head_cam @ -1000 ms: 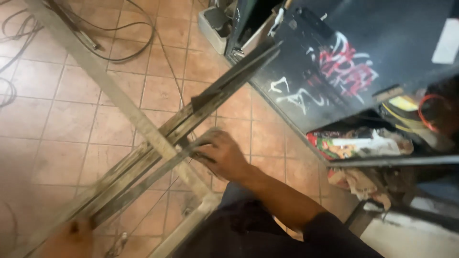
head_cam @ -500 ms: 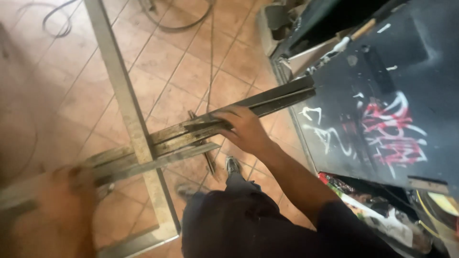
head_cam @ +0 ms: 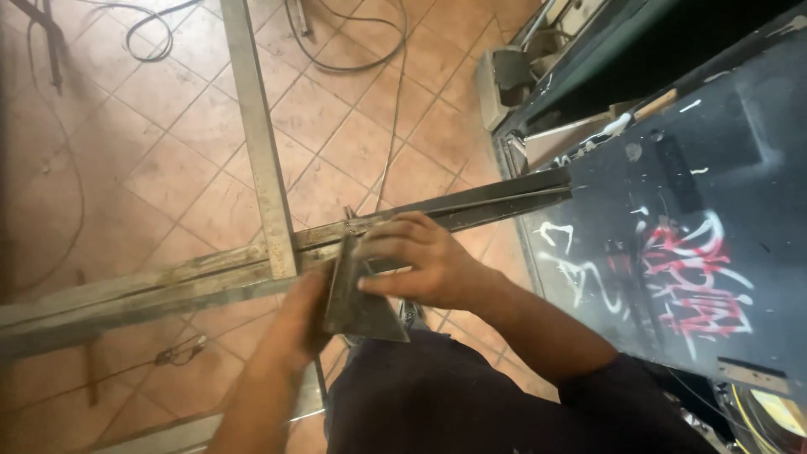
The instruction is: Measuring, marking, and grinding metal beams to assemble a frame
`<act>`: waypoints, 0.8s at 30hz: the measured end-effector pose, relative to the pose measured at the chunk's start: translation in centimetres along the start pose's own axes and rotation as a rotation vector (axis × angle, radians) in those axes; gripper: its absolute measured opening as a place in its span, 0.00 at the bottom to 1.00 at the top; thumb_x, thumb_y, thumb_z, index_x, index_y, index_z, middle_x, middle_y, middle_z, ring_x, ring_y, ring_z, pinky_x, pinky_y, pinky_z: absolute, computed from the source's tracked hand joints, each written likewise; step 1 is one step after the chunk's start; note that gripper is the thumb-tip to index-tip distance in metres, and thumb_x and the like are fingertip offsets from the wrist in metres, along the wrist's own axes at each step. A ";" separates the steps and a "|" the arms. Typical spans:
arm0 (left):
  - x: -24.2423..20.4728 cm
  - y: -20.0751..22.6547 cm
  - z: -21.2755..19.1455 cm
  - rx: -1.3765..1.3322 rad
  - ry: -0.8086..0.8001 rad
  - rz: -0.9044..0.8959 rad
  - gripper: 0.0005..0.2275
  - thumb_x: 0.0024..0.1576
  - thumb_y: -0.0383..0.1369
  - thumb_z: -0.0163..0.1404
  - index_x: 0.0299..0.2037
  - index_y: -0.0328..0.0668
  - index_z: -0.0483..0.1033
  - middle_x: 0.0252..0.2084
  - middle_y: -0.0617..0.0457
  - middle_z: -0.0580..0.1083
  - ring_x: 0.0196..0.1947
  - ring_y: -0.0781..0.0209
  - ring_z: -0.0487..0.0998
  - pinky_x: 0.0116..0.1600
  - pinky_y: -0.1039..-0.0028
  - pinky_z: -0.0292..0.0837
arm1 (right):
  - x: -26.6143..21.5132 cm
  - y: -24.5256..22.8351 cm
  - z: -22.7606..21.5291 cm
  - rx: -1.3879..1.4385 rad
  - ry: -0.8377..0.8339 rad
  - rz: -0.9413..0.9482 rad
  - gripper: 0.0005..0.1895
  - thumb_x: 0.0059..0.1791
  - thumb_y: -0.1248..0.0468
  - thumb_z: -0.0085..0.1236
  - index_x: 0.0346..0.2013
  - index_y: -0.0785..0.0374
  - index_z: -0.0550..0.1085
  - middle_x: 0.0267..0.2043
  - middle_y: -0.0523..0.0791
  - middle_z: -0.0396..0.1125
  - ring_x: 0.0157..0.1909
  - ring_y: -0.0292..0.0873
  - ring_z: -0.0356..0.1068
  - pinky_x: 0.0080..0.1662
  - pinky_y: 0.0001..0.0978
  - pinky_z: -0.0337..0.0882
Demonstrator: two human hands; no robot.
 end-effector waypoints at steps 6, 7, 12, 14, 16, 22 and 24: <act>-2.3 3.0 -2.0 0.622 0.194 0.495 0.18 0.56 0.30 0.58 0.55 0.28 0.76 0.47 0.31 0.78 0.51 0.41 0.79 0.59 0.51 0.72 | -8.6 0.1 -0.4 0.118 0.247 0.807 0.12 0.50 0.64 0.65 0.48 0.61 0.80 0.48 0.51 0.72 0.50 0.52 0.75 0.52 0.42 0.76; -3.3 3.9 -1.6 0.863 0.227 0.759 0.17 0.54 0.29 0.61 0.53 0.33 0.76 0.43 0.38 0.75 0.47 0.42 0.78 0.54 0.56 0.71 | -9.7 -0.3 -0.5 0.125 0.215 0.900 0.12 0.50 0.63 0.65 0.48 0.62 0.80 0.47 0.51 0.72 0.50 0.52 0.76 0.52 0.42 0.75; -1.1 2.3 -1.3 1.745 0.127 1.314 0.22 0.45 0.47 0.66 0.50 0.59 0.80 0.36 0.56 0.72 0.33 0.53 0.74 0.37 0.62 0.71 | -14.2 0.3 -1.3 0.123 0.119 1.068 0.15 0.49 0.60 0.67 0.48 0.62 0.80 0.46 0.49 0.72 0.50 0.50 0.76 0.52 0.40 0.75; 2.1 0.1 -2.3 1.877 -0.105 1.568 0.12 0.58 0.46 0.51 0.45 0.51 0.78 0.29 0.54 0.64 0.25 0.53 0.69 0.31 0.67 0.67 | -14.5 0.9 -1.6 0.120 0.109 1.074 0.14 0.49 0.60 0.67 0.47 0.61 0.80 0.44 0.48 0.73 0.49 0.50 0.76 0.51 0.40 0.76; 3.8 -1.0 -3.2 1.904 -0.099 1.574 0.11 0.60 0.44 0.48 0.44 0.52 0.78 0.28 0.54 0.62 0.24 0.54 0.67 0.31 0.68 0.66 | -16.3 2.9 -2.0 0.018 0.051 0.986 0.14 0.49 0.62 0.67 0.48 0.60 0.80 0.45 0.50 0.73 0.51 0.55 0.75 0.52 0.45 0.74; 5.7 -2.3 -2.7 1.951 -0.111 1.520 0.10 0.62 0.40 0.44 0.42 0.49 0.77 0.28 0.52 0.62 0.26 0.54 0.66 0.33 0.67 0.64 | -19.6 10.4 -6.3 -0.590 -0.282 0.766 0.26 0.41 0.63 0.73 0.53 0.59 0.77 0.47 0.54 0.72 0.54 0.60 0.72 0.56 0.54 0.69; 5.7 -2.4 -2.5 1.958 -0.126 1.495 0.08 0.61 0.37 0.46 0.40 0.48 0.78 0.28 0.51 0.64 0.27 0.53 0.68 0.34 0.65 0.65 | -21.4 12.3 -6.6 -0.704 -0.383 0.750 0.31 0.38 0.62 0.76 0.55 0.58 0.77 0.48 0.52 0.72 0.54 0.58 0.73 0.56 0.54 0.69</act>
Point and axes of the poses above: each hand's wrist, its own x-axis towards the middle knuckle, its own z-axis out of the palm, y = z × x, the point moved 1 cm from there along x, towards the middle knuckle
